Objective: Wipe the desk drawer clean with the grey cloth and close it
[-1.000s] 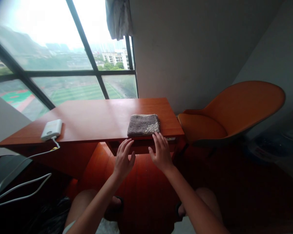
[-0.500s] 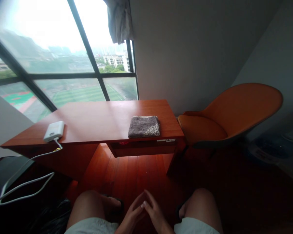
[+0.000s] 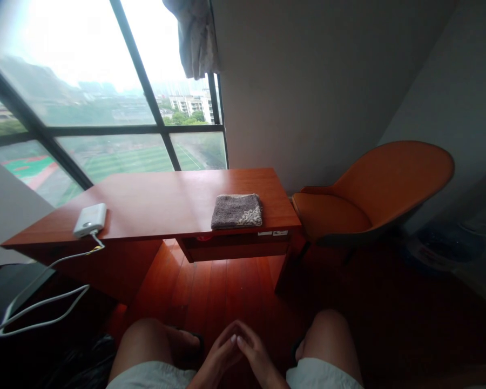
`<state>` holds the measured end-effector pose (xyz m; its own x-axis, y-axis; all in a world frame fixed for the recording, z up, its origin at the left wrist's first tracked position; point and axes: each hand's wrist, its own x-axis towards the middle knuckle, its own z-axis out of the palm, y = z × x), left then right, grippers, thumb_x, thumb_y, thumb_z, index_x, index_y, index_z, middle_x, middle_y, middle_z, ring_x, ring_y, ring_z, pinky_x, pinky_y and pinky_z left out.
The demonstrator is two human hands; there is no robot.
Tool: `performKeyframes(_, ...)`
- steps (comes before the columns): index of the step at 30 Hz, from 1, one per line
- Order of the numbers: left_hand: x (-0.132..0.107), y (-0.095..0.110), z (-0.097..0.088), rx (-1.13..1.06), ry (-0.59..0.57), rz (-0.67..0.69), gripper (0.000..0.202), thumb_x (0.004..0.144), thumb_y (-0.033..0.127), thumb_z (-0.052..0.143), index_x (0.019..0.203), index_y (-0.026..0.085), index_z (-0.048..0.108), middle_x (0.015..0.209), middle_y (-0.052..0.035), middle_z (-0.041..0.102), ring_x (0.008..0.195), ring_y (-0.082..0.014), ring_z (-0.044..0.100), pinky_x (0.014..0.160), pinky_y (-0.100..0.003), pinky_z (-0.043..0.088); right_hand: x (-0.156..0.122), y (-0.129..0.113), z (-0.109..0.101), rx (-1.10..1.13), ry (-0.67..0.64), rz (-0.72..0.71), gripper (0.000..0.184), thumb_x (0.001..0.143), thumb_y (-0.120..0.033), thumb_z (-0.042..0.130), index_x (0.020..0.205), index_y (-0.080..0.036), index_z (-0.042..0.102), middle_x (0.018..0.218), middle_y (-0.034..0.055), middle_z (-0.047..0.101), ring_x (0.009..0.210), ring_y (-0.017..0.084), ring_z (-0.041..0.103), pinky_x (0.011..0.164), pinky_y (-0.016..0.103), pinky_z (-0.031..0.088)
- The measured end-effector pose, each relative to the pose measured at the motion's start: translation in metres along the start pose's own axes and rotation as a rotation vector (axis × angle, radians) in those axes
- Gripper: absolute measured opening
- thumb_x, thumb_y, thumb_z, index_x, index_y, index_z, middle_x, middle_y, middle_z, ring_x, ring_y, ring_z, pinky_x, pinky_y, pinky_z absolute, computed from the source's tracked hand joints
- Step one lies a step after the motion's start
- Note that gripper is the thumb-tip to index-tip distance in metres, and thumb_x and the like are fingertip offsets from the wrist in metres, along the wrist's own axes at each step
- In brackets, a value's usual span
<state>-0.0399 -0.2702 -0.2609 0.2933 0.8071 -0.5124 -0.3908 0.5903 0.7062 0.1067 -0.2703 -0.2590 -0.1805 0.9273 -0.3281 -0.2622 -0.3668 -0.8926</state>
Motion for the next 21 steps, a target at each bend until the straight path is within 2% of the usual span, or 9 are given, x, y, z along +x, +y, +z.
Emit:
performKeyframes(4,0.003,-0.005,-0.006,0.027,-0.020,-0.031,0.067,0.067,0.051,0.075,0.126,0.026,0.056,0.137,-0.0104,0.052,0.128,-0.0321,0.046,0.100,-0.045,0.042,0.002,0.007,-0.003,-0.018,0.010,-0.009,0.051,0.068,-0.052,0.070,0.112,-0.025,0.067,0.126,0.0075,0.064,0.123,0.026,0.053,0.111,0.043,0.033)
performKeyframes(12,0.005,-0.010,-0.009,0.044,0.047,-0.013,0.073,0.062,0.055,0.077,0.125,0.024,0.058,0.135,-0.0123,0.054,0.126,-0.0341,0.047,0.099,-0.044,0.043,0.003,0.015,-0.002,0.022,0.010,-0.005,0.050,0.068,-0.050,0.071,0.111,-0.027,0.067,0.125,0.0061,0.065,0.121,0.024,0.055,0.107,0.040,0.038)
performKeyframes(17,0.010,-0.012,-0.012,0.090,0.060,-0.067,0.080,0.055,0.059,0.079,0.123,0.023,0.059,0.132,-0.0125,0.056,0.124,-0.0339,0.050,0.097,-0.042,0.044,0.004,0.017,-0.004,0.040,0.020,0.008,0.051,0.064,-0.052,0.073,0.108,-0.026,0.068,0.123,0.0063,0.066,0.120,0.025,0.056,0.105,0.039,0.040)
performKeyframes(21,0.009,-0.011,-0.009,0.097,0.087,-0.029,0.077,0.054,0.059,0.079,0.119,0.023,0.062,0.128,-0.0116,0.059,0.120,-0.0334,0.053,0.095,-0.040,0.045,0.005,0.015,-0.004,0.031,0.020,0.027,0.053,0.062,-0.054,0.073,0.107,-0.026,0.069,0.121,0.0068,0.067,0.119,0.027,0.057,0.103,0.040,0.043)
